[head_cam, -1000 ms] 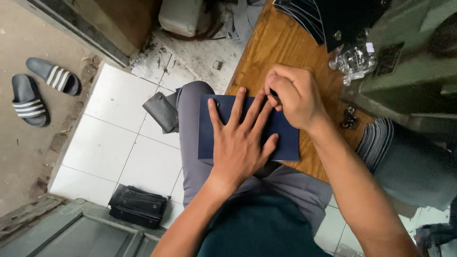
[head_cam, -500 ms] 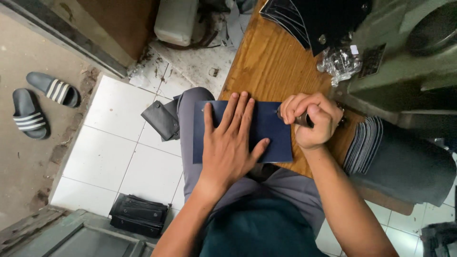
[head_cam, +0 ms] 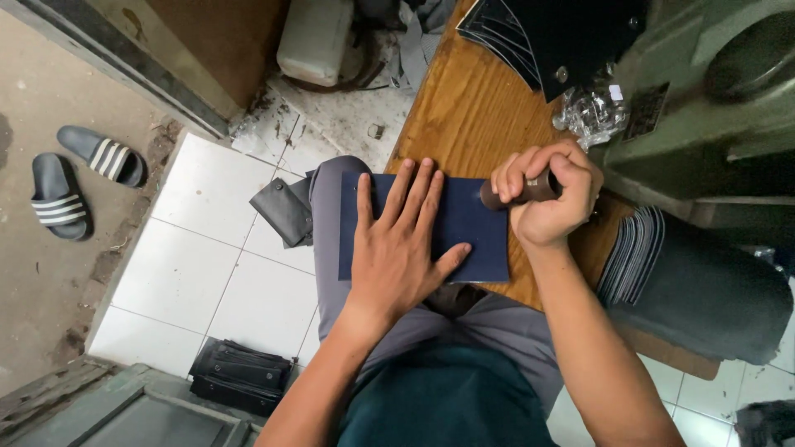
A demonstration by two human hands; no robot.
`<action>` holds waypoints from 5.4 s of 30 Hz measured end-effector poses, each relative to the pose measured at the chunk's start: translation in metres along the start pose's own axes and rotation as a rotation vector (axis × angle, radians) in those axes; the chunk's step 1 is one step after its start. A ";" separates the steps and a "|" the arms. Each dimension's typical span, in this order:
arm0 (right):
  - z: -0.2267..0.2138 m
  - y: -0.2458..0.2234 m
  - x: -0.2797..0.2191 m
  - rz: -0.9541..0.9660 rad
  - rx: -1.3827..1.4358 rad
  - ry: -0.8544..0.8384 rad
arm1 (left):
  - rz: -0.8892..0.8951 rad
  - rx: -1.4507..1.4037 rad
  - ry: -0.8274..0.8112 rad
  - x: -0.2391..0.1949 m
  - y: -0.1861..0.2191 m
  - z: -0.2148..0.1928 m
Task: The person sits at a wooden workbench in a leather workshop and installs metal snap fasteners onto leather pieces. They position a snap component on the leather, align it, and set it using a handheld metal snap-setting punch, working through black and blue leather pieces one at a time and stacking finished pieces.
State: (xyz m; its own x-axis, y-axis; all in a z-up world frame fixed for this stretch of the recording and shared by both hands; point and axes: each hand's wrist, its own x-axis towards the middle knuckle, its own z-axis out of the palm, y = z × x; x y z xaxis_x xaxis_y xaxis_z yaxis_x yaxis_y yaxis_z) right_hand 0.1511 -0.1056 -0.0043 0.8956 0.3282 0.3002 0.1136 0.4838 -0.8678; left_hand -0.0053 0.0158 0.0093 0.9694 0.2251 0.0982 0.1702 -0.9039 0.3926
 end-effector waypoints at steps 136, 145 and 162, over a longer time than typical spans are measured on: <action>-0.035 -0.038 -0.180 0.410 0.161 -0.106 | -0.121 -1.354 0.180 0.097 0.032 -0.043; -0.103 0.028 -0.212 0.422 0.284 -0.293 | -0.135 -1.004 0.287 0.223 0.019 0.009; -0.108 -0.129 -0.191 -0.136 -1.062 0.626 | 0.220 -0.241 0.133 0.075 0.090 0.035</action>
State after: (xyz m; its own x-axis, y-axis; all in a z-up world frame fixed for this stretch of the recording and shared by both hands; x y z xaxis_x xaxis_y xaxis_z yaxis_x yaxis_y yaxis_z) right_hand 0.0118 -0.3186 0.0077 0.8673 -0.2586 0.4254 0.2519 -0.5090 -0.8231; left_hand 0.0886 -0.0615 0.0196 0.9441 0.0941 0.3161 -0.1021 -0.8278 0.5516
